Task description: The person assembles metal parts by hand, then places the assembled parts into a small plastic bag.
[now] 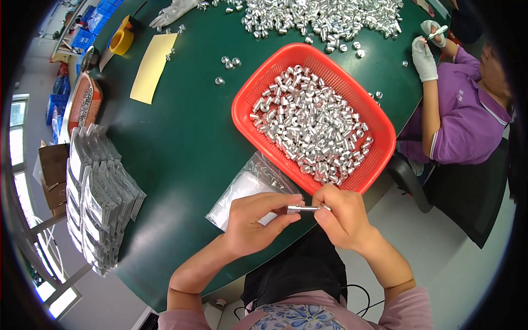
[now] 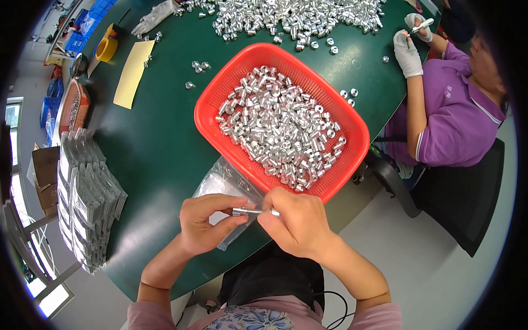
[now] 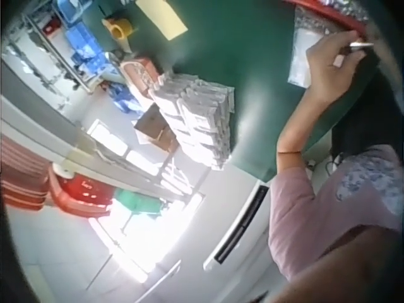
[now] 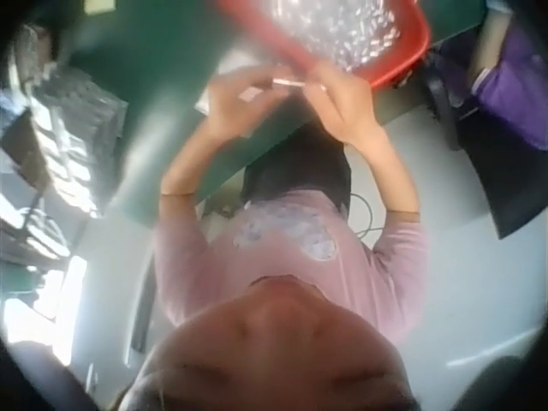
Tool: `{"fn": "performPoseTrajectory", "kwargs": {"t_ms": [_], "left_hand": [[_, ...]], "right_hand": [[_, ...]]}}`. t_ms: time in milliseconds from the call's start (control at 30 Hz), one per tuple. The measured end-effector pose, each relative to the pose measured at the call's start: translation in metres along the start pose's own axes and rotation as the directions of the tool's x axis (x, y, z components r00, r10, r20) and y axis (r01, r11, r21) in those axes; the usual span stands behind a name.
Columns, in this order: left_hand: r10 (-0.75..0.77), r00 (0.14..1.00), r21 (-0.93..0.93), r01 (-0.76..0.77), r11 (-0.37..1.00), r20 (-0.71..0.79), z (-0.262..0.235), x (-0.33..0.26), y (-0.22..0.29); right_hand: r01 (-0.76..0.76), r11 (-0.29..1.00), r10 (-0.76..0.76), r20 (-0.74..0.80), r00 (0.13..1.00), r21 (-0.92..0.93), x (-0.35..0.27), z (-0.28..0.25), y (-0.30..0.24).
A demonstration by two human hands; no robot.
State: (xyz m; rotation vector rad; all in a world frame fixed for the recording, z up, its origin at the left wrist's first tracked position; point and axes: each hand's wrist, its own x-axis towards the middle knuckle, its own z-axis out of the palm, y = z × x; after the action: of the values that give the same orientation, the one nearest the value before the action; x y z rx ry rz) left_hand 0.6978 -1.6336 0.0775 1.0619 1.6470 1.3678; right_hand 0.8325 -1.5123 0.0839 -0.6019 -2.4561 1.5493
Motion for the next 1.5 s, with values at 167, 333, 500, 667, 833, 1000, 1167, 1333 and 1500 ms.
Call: {"fn": "performPoseTrajectory", "kwargs": {"t_ms": [167, 333, 500, 667, 833, 1000, 1167, 1333, 1500], "left_hand": [[0.166, 0.983, 0.267, -0.182, 0.946, 0.081, 0.012, -0.008, 0.000], [0.239, 0.962, 0.388, -0.272, 0.881, 0.132, 0.003, -0.009, 0.012], [0.203, 0.976, 0.341, -0.217, 0.915, 0.079, 0.002, -0.015, 0.007], [0.136, 0.991, 0.430, -0.125, 0.894, 0.006, -0.008, -0.022, 0.000], [-0.045, 0.898, 0.264, 0.176, 0.948, -0.438, -0.042, -0.007, -0.043], [0.046, 0.829, 0.369, 0.197, 0.908, -0.557, -0.062, 0.055, -0.093], [0.230, 0.836, 0.727, 0.258, 0.637, -0.498, -0.081, 0.099, -0.117], [0.404, 0.766, 0.707, 0.091, 0.702, -0.500, -0.086, 0.088, -0.117], [-0.030, 0.803, 0.321, 0.272, 0.907, -0.595, -0.054, 0.004, -0.099]], "right_hand": [[-0.160, 0.987, 0.162, -0.042, 0.986, 0.031, -0.009, 0.017, -0.006], [-0.130, 0.991, 0.130, -0.050, 0.990, -0.009, -0.009, 0.021, -0.011], [-0.182, 0.982, 0.186, -0.106, 0.977, 0.043, -0.010, 0.018, -0.010], [-0.194, 0.981, 0.188, -0.177, 0.966, -0.013, -0.015, 0.021, -0.004], [-0.325, 0.938, 0.347, -0.321, 0.881, 0.121, -0.042, -0.009, 0.016], [-0.354, 0.915, 0.395, -0.257, 0.882, 0.192, -0.067, 0.014, 0.015], [-0.406, 0.888, 0.441, -0.150, 0.885, 0.217, -0.081, 0.021, 0.025], [-0.455, 0.869, 0.486, -0.161, 0.859, 0.196, -0.085, 0.023, 0.021], [-0.441, 0.885, 0.460, -0.133, 0.878, 0.150, -0.097, 0.018, 0.037]]}}
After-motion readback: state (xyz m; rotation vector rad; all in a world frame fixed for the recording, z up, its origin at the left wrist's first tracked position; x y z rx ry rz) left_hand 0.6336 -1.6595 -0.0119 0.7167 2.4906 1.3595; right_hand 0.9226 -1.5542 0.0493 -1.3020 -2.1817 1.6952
